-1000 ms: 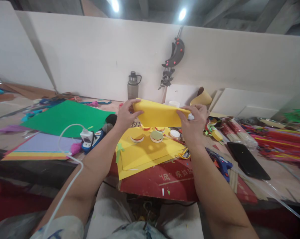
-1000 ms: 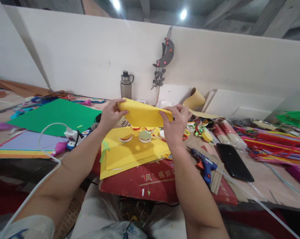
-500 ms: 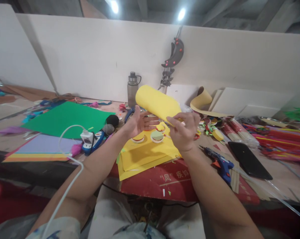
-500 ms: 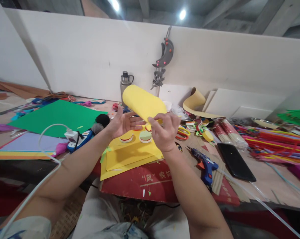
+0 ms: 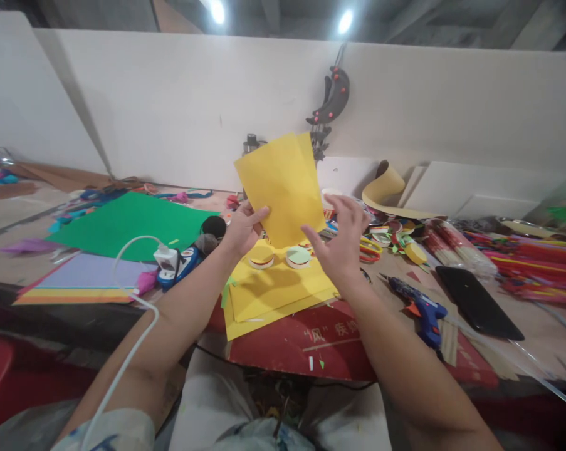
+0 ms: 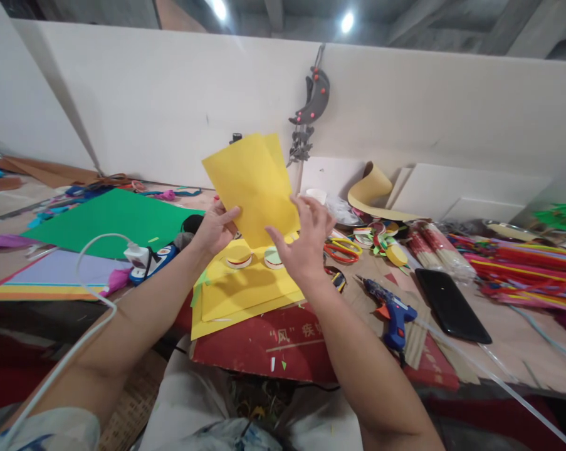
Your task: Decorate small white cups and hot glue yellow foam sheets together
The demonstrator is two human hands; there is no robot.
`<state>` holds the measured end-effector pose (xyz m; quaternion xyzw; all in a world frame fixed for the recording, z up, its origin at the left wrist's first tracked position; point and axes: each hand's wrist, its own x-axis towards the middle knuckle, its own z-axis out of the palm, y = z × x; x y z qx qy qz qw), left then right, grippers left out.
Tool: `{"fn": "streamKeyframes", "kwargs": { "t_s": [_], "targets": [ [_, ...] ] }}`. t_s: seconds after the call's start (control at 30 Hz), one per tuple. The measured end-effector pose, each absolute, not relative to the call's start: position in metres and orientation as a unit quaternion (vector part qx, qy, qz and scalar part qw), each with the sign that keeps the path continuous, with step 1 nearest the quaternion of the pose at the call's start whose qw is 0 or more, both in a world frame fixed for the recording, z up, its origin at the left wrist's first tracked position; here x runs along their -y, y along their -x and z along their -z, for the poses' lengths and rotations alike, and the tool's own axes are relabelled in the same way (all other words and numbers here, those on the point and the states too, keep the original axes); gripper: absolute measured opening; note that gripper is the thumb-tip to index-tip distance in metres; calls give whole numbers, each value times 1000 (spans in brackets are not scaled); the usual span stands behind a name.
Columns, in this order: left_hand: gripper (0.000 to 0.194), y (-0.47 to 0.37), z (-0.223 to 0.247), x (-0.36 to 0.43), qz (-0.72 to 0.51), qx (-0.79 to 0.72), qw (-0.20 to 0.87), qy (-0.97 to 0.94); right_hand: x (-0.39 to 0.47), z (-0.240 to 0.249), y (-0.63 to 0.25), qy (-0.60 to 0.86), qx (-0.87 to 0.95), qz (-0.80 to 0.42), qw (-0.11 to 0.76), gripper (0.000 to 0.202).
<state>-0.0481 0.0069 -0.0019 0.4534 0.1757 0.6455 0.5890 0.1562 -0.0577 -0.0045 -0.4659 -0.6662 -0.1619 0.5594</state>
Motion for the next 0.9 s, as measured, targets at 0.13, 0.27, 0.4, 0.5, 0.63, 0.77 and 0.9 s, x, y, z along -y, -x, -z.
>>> {"fn": "streamKeyframes", "kwargs": {
  "t_s": [0.13, 0.27, 0.4, 0.5, 0.63, 0.77, 0.9],
  "targets": [
    [46, 46, 3, -2, -616, -191, 591, -485, 43, 0, -170, 487, 612, -2, 623, 78],
    [48, 44, 4, 1, -599, -208, 590, -500, 45, -4, -164, 433, 571, -294, 633, 53],
    [53, 43, 6, 0, -590, -206, 611, -487, 52, -9, -160, 442, 512, -361, 643, 39],
    [54, 42, 8, -3, -589, -219, 608, -485, 52, -9, -162, 437, 510, -378, 637, 39],
    [50, 43, 9, -5, -615, -248, 569, -487, 47, -5, -167, 454, 523, -391, 606, 39],
    [45, 47, 4, -4, -608, -246, 582, -480, 42, -2, -171, 468, 535, -389, 586, 40],
    [46, 49, -2, -4, -612, -220, 598, -469, 42, -2, -169, 453, 559, -406, 564, 41]
  ]
}}
